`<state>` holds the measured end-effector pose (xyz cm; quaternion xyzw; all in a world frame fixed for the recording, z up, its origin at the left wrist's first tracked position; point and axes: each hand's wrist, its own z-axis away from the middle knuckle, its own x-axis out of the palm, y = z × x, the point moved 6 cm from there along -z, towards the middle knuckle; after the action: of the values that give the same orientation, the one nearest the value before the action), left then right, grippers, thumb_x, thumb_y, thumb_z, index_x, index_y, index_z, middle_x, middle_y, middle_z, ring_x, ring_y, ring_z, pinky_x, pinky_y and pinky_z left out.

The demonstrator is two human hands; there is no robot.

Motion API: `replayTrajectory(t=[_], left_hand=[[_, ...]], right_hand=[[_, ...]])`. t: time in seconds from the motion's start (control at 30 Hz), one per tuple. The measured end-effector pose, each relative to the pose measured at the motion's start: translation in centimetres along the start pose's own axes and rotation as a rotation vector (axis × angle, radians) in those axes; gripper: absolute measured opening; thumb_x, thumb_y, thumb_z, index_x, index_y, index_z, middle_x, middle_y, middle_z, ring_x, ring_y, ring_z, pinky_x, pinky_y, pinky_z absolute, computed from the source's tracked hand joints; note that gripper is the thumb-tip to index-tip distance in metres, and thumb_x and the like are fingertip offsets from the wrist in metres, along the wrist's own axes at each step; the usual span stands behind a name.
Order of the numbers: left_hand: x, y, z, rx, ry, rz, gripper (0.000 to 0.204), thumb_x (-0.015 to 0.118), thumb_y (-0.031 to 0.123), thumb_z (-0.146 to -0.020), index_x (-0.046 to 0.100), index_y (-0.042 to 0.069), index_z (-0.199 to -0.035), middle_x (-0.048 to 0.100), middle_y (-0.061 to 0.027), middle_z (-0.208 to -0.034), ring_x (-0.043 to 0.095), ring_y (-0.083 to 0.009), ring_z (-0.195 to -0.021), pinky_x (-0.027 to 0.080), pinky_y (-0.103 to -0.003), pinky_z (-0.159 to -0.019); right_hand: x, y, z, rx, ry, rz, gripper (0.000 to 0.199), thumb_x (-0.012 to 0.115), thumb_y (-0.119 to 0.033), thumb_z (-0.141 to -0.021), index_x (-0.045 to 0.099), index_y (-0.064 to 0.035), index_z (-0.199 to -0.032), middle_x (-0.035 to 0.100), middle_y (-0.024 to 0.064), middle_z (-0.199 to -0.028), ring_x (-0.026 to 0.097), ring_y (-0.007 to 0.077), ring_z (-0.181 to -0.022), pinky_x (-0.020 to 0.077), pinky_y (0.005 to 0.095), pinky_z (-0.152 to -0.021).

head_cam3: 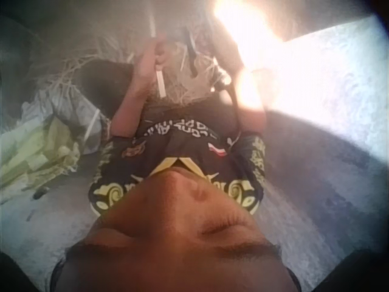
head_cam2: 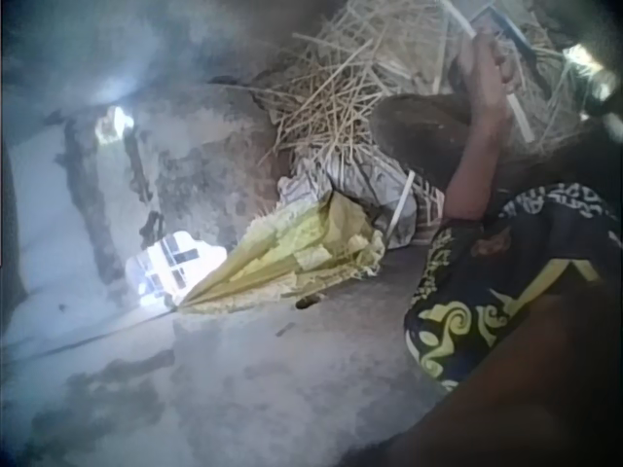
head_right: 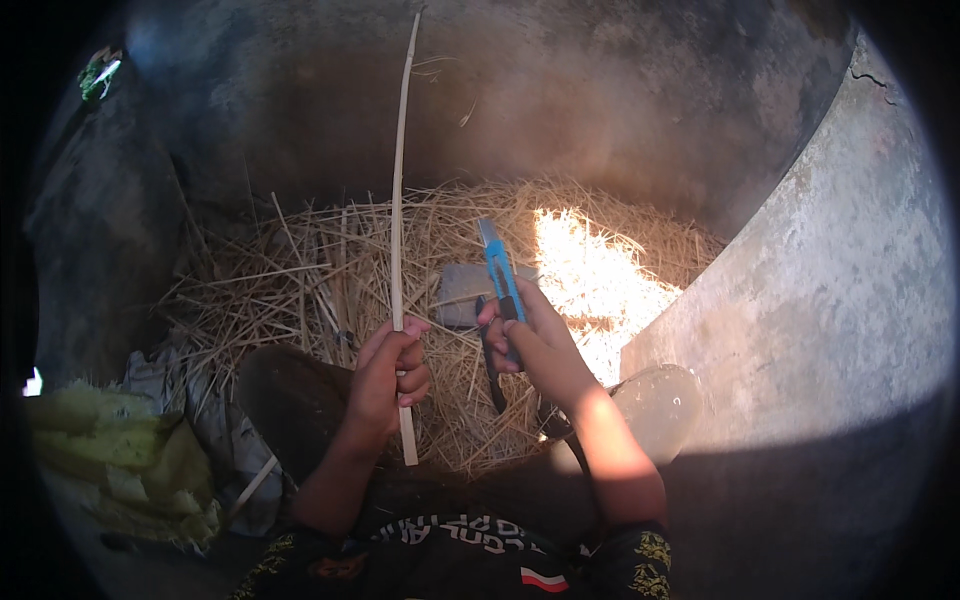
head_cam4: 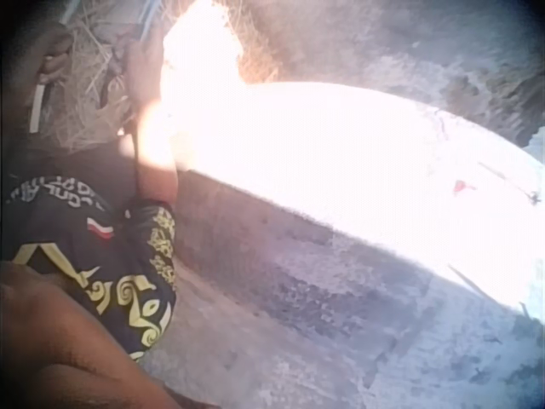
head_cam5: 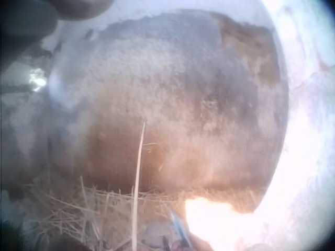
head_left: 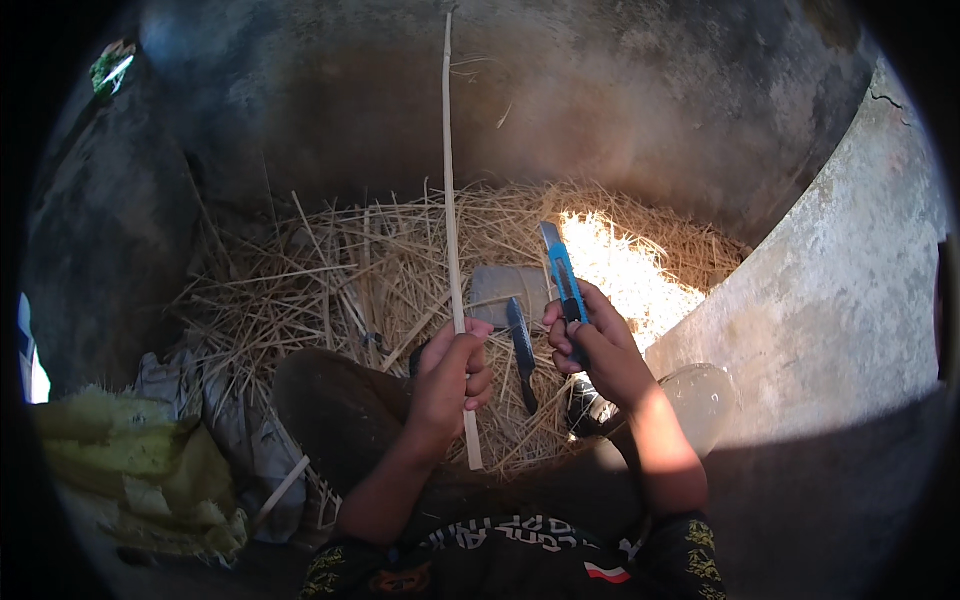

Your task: The person sits on the floor and uses a utility knife to shave thin strips from a long wooden stick. They hold the stick with one hand and scrape the blade along its length to remove the outer layer, occasionally switching to a larger knife to split or further shape the wood.

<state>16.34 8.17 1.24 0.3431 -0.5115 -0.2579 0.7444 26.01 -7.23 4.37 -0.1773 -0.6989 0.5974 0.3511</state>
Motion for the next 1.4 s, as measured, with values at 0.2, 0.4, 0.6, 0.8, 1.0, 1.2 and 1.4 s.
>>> replayTrajectory(t=[0.2,0.4,0.6,0.8,1.0,1.2,1.4], left_hand=[[0.2,-1.0,-0.5,-0.047,-0.082,-0.103,0.017,0.043,0.015,-0.100,0.052,0.007,-0.112,0.030,0.0048,-0.067,0.024,-0.0041,-0.045,0.023,-0.023,-0.038],[1.0,-1.9,-0.4,-0.032,-0.144,-0.206,0.018,0.040,0.020,-0.105,0.049,0.007,-0.114,0.034,0.0032,-0.066,0.026,-0.0046,-0.045,0.024,-0.023,-0.040],[1.7,-4.2,-0.8,0.227,-0.300,-0.604,0.029,0.038,0.030,-0.109,0.053,0.005,-0.110,0.041,0.0040,-0.066,0.029,-0.0024,-0.047,0.025,-0.021,-0.043],[1.2,-4.2,-1.0,0.207,-0.174,-0.645,0.032,0.042,0.029,-0.108,0.060,0.003,-0.102,0.042,0.0044,-0.062,0.035,-0.0032,-0.050,0.030,-0.023,-0.047],[1.4,-2.6,-0.5,0.585,0.063,-1.161,0.019,0.049,0.019,-0.103,0.056,0.002,-0.100,0.061,-0.0228,-0.067,0.064,-0.0428,-0.066,0.046,-0.048,-0.054],[2.5,-2.7,0.5,0.547,0.088,-1.282,0.017,0.047,0.018,-0.104,0.052,0.002,-0.099,0.060,-0.0249,-0.068,0.062,-0.0454,-0.066,0.046,-0.052,-0.057],[3.2,-4.2,0.8,0.467,-0.088,-1.044,0.026,0.045,0.022,-0.106,0.054,0.002,-0.090,0.051,-0.0089,-0.059,0.053,-0.0179,-0.051,0.041,-0.035,-0.051]], right_hand=[[-1.6,-0.9,-0.2,-0.184,0.223,0.042,0.022,0.055,-0.007,-0.090,0.049,-0.0049,-0.111,0.049,0.0028,-0.079,0.046,0.0090,-0.066,0.0441,0.0263,-0.067],[-5.1,1.8,-0.7,-0.001,0.397,0.335,0.041,0.066,-0.015,-0.090,0.041,-0.0137,-0.058,0.035,-0.0084,-0.056,0.033,0.0047,-0.054,0.0242,0.0280,-0.049],[-1.9,0.1,-0.6,-0.451,0.605,1.404,0.021,0.073,-0.017,-0.077,0.057,-0.0043,-0.078,0.062,0.0154,-0.073,0.064,0.0340,-0.064,0.0497,0.0431,-0.059],[-1.5,0.7,-0.4,-0.383,0.545,1.603,0.018,0.070,-0.021,-0.080,0.059,-0.0071,-0.076,0.063,0.0130,-0.066,0.065,0.0317,-0.060,0.0506,0.0431,-0.054],[-2.6,3.4,-2.5,-0.382,0.480,1.619,0.016,0.066,-0.020,-0.082,0.060,-0.0093,-0.073,0.063,0.0118,-0.062,0.065,0.0296,-0.056,0.0506,0.0417,-0.052],[-5.8,-0.9,-6.4,-0.123,0.620,1.703,0.012,0.059,-0.012,-0.083,0.068,-0.0058,-0.080,0.068,0.0176,-0.069,0.067,0.0371,-0.063,0.0526,0.0471,-0.056],[-11.7,-7.5,-6.9,-0.128,0.738,1.760,0.014,0.064,-0.013,-0.076,0.074,-0.0035,-0.078,0.070,0.0208,-0.074,0.072,0.0349,-0.071,0.0578,0.0442,-0.064]])
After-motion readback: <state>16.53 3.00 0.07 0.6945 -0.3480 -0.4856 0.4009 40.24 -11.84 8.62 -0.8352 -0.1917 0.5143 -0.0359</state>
